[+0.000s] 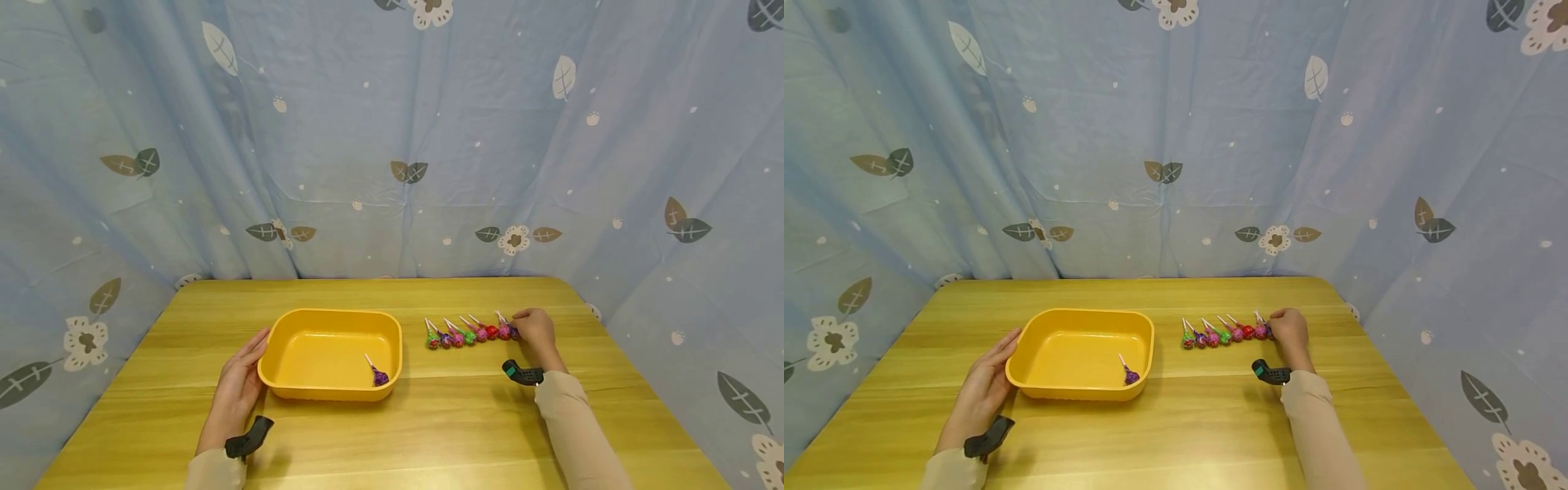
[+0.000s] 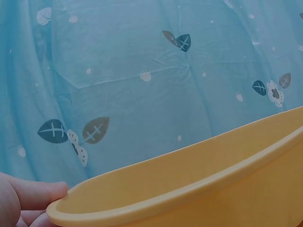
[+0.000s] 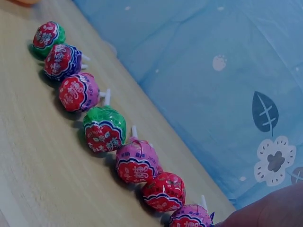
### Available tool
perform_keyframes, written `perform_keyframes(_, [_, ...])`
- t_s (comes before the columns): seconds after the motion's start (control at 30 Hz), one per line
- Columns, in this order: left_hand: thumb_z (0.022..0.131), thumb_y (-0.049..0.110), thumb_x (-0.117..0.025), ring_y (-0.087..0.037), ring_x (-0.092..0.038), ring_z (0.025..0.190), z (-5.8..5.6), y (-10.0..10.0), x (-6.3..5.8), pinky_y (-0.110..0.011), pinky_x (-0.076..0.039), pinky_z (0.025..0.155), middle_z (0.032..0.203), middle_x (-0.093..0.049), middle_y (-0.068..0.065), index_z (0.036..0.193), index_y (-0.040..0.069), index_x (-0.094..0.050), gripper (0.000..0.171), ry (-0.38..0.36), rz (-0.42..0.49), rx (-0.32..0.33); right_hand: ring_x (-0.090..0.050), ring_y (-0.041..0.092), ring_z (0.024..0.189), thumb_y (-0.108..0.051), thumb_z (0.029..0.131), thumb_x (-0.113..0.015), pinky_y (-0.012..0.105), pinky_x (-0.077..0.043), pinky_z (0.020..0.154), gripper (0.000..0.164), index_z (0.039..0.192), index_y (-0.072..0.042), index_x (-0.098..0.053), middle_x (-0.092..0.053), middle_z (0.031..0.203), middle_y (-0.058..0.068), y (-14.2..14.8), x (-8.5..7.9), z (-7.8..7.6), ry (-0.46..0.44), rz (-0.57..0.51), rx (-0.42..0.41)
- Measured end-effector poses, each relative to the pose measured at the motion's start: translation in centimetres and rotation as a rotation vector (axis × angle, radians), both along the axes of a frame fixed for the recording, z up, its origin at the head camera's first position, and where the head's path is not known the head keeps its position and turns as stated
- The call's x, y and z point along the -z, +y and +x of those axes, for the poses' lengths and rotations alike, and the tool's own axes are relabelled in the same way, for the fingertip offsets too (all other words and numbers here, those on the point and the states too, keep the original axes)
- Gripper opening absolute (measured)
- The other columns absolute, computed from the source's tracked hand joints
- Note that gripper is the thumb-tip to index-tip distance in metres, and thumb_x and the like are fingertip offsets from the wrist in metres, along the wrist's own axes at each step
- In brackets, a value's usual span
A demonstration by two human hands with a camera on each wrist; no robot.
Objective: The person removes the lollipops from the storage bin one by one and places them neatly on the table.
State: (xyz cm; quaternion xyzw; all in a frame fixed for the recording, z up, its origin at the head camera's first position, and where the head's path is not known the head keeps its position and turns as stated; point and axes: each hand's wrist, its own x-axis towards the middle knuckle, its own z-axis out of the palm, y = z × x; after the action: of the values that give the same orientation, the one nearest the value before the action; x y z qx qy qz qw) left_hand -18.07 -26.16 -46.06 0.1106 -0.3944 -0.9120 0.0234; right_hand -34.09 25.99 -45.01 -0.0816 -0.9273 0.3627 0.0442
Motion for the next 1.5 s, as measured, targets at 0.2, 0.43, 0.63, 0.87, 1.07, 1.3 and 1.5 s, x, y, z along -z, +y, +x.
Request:
perform_keyframes(0.2, [0.101, 0.006, -0.048, -0.005, -0.051, 0.121, 0.0, 0.0, -0.1, -0.023, -0.036, 0.104, 0.121, -0.064, 0.011, 0.128, 0.019, -0.063, 0.033, 0.012, 0.022, 0.003, -0.057, 0.030, 0.078, -0.009, 0.088, -0.062, 0.032, -0.047, 0.060, 0.024, 0.099, 0.011, -0.068, -0.065, 0.090, 0.021, 0.3, 0.1, 0.1, 0.012, 0.033, 0.015])
perform_keyframes(0.43, [0.101, 0.006, -0.049, -0.004, -0.053, 0.119, 0.0, 0.1, 0.1, -0.023, -0.038, 0.103, 0.121, -0.063, 0.011, 0.112, 0.022, -0.070, 0.029, 0.014, 0.001, -0.003, -0.059, 0.033, 0.081, -0.013, 0.088, -0.061, 0.040, -0.051, 0.066, 0.027, 0.100, 0.010, -0.068, -0.066, 0.092, 0.021, 0.5, 0.1, 0.3, 0.007, 0.066, 0.014])
perform_keyframes(0.63, [0.102, 0.004, -0.047, -0.005, -0.056, 0.116, 0.0, 0.1, 0.3, -0.024, -0.039, 0.101, 0.120, -0.064, 0.008, 0.117, 0.019, -0.070, 0.032, 0.062, 0.005, -0.005, -0.060, 0.035, 0.085, -0.017, 0.087, -0.060, 0.046, -0.051, 0.068, 0.028, 0.101, 0.006, -0.069, -0.067, 0.096, 0.020, 0.5, -0.5, 0.7, -0.004, 0.078, 0.023])
perform_keyframes(0.87, [0.101, 0.006, -0.050, -0.004, -0.054, 0.117, 0.0, 0.1, 0.0, -0.022, -0.038, 0.102, 0.119, -0.065, 0.010, 0.135, 0.016, -0.059, 0.037, 0.042, 0.013, 0.006, -0.061, 0.035, 0.085, -0.017, 0.088, -0.060, 0.044, -0.052, 0.065, 0.028, 0.102, 0.005, -0.070, -0.068, 0.095, 0.019, 0.5, -0.9, 0.9, 0.000, 0.078, 0.029])
perform_keyframes(1.07, [0.101, 0.006, -0.050, -0.004, -0.054, 0.118, 0.1, 0.1, 0.0, -0.023, -0.037, 0.103, 0.119, -0.065, 0.010, 0.132, 0.017, -0.061, 0.035, 0.032, 0.014, 0.001, -0.059, 0.036, 0.086, -0.019, 0.092, -0.059, 0.043, -0.050, 0.062, 0.029, 0.108, 0.004, -0.068, -0.065, 0.107, 0.023, -0.3, -2.2, 1.1, 0.008, 0.069, 0.038])
perform_keyframes(1.3, [0.101, 0.008, -0.050, -0.002, -0.051, 0.120, 0.0, 0.0, -0.2, -0.021, -0.037, 0.103, 0.120, -0.063, 0.014, 0.151, 0.013, -0.034, 0.053, -0.029, 0.001, -0.008, -0.062, 0.036, 0.086, -0.020, 0.094, -0.059, 0.039, -0.051, 0.061, 0.030, 0.111, 0.004, -0.067, -0.065, 0.106, 0.023, -2.4, -4.1, 1.6, 0.042, -0.001, -0.031])
perform_keyframes(1.5, [0.101, 0.005, -0.050, -0.004, -0.056, 0.115, 0.0, 0.1, 0.1, -0.022, -0.040, 0.101, 0.117, -0.066, 0.010, 0.141, 0.014, -0.052, 0.041, 0.024, 0.006, -0.003, -0.065, 0.040, 0.088, -0.014, 0.095, -0.059, 0.035, -0.057, 0.061, 0.029, 0.112, 0.008, -0.065, -0.065, 0.103, 0.026, -4.8, -4.6, 2.1, 0.014, -0.166, -0.134])
